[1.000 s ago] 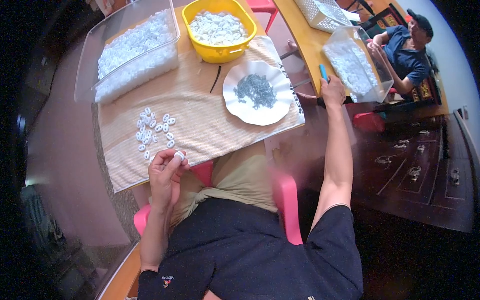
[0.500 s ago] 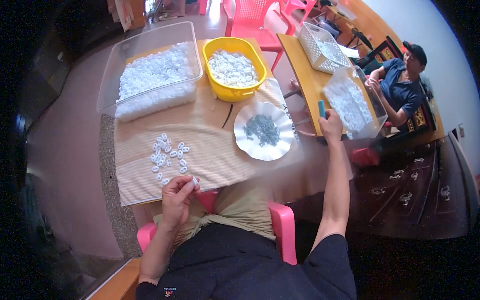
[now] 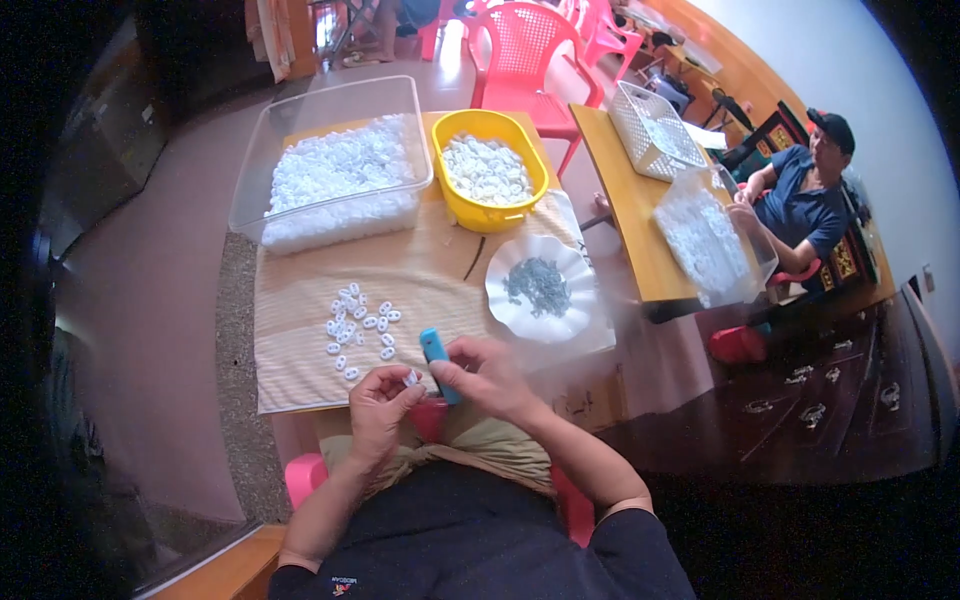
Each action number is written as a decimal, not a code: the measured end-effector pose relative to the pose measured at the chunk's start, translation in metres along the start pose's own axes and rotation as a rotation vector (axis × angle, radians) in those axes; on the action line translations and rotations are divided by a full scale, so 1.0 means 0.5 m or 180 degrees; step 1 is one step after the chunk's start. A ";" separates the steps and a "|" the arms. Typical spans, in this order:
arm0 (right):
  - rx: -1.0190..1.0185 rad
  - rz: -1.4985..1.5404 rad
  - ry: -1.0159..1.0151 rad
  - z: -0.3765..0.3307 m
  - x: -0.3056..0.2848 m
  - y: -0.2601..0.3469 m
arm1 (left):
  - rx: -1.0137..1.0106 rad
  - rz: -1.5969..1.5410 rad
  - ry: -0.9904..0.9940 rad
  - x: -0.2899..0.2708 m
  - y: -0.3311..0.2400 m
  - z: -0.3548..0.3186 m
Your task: Inspecting and deburring small white plastic hardware components on a workbench.
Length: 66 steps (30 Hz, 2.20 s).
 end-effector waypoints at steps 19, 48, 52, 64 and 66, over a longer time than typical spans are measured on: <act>0.0284 0.0682 0.0332 0.012 0.045 -0.021 | 0.0066 0.0295 0.0043 -0.015 -0.038 0.000; 0.0337 0.0845 0.0292 -0.006 0.026 0.002 | 0.0106 0.0566 0.0177 -0.045 -0.034 0.023; 0.0489 0.0619 0.0429 0.004 0.029 -0.013 | 0.0149 0.0734 0.0408 -0.022 -0.041 0.017; 0.0253 0.0112 0.0333 0.016 0.018 -0.011 | -0.0027 0.0692 0.0531 -0.014 -0.035 0.019; 0.0224 -0.0165 0.0352 0.015 0.013 -0.008 | -0.0051 0.0712 0.0526 -0.015 -0.037 0.020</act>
Point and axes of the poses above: each hand's wrist, its own z-axis towards the middle knuckle, its own x-axis out of the palm, y = z × x, the point moved 7 cm from there along z, towards the middle knuckle, and after that the axes turned 8 degrees about x, right-handed, at the moved point
